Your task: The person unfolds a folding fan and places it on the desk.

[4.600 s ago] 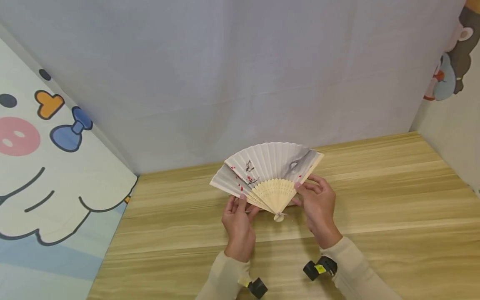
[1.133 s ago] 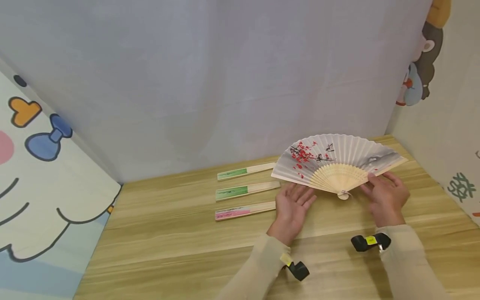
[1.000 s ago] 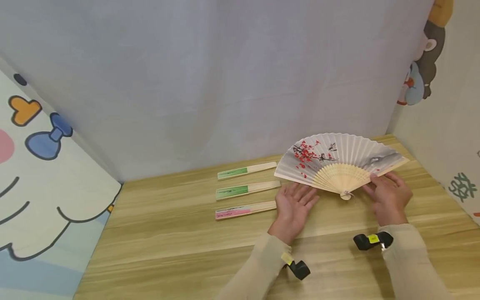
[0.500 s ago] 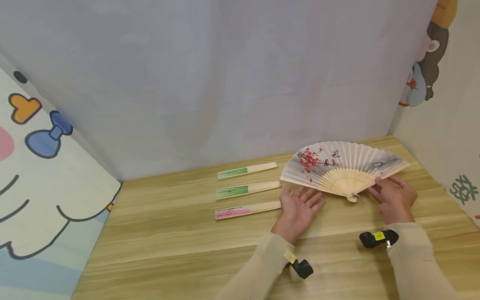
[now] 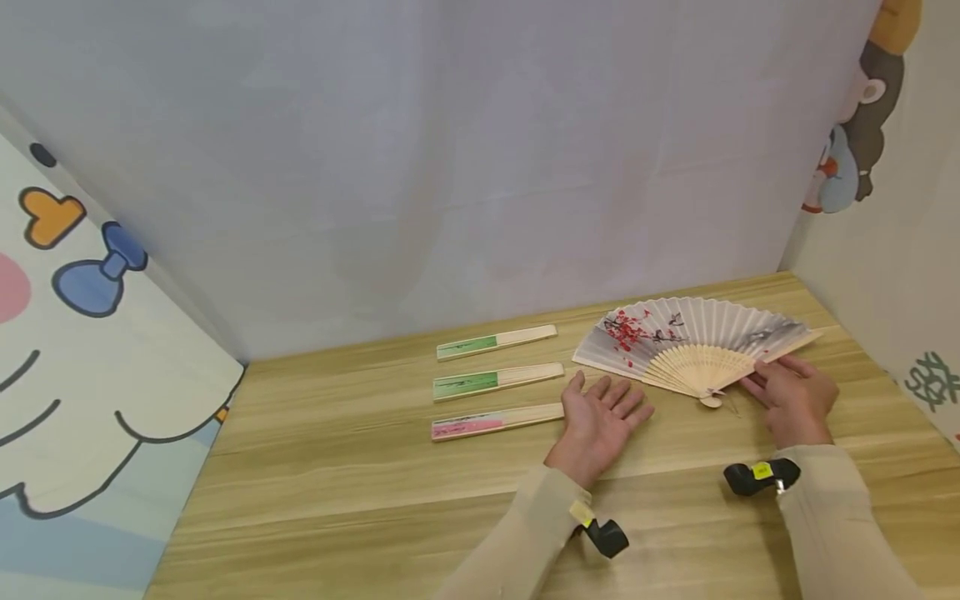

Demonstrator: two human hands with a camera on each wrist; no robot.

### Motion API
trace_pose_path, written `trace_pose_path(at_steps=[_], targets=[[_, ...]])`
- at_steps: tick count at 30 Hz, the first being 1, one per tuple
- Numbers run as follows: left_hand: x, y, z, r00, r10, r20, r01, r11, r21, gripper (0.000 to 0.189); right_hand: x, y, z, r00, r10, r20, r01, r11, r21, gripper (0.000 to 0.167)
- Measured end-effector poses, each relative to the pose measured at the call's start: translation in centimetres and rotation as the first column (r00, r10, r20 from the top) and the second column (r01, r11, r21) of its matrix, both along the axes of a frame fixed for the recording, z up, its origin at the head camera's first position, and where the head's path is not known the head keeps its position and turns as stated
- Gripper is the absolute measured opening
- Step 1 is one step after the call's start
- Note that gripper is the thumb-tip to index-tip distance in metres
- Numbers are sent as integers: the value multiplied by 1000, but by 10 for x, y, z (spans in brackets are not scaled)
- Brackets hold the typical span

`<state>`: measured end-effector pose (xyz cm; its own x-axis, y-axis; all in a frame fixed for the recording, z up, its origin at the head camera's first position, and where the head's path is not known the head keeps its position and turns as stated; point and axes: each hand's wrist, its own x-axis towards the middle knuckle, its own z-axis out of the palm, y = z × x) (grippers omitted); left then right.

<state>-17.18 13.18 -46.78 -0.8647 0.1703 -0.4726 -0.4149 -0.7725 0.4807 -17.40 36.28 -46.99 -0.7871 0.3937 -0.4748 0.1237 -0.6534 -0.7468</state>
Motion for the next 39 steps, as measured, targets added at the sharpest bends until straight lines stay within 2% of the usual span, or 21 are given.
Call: trace_pose_path(at_steps=[2, 3, 8, 12, 17, 20, 24, 27, 30, 35, 39], targets=[[0, 0, 0, 1000, 4, 8, -4, 1000, -1, 70, -2, 0, -1, 1000, -6, 15, 6, 1000, 10, 30], [1, -1, 1, 1000, 5, 9, -5, 1000, -2, 70, -3, 0, 0, 1000, -9, 26, 8, 1000, 14, 35], [1, -1, 2, 1000, 12, 13, -12, 1000, -7, 70, -7, 0, 5, 995, -22, 93, 17, 998, 56, 79], [2, -2, 1, 1000, 23, 14, -23, 1000, -11, 70, -7, -1, 9, 992, -27, 124, 18, 997, 74, 82], [3, -5, 1, 999, 36, 11, -36, 999, -11, 70, -5, -3, 14, 983, -76, 169, 64, 995, 76, 87], [5, -6, 3, 999, 42, 6, -42, 999, -8, 69, -2, -6, 18, 976, -123, 179, 110, 991, 80, 76], [6, -9, 5, 999, 51, -6, -51, 999, -2, 69, 3, -13, 23, 983, -137, 121, 129, 989, 74, 47], [6, -12, 7, 998, 61, -18, -61, 998, 0, 69, 6, -21, 27, 992, -122, 37, 119, 990, 70, 37], [6, -15, 10, 997, 73, -32, -73, 997, -10, 67, 7, -30, 30, 990, -119, -80, 122, 992, 25, 34], [8, -20, 16, 992, 113, -47, -116, 992, -53, 60, 6, -46, 32, 976, -47, -211, 50, 999, 8, 37], [11, -23, 21, 986, 156, -54, -160, 984, -78, 56, 5, -58, 35, 972, 30, -232, -13, 997, 76, 36]])
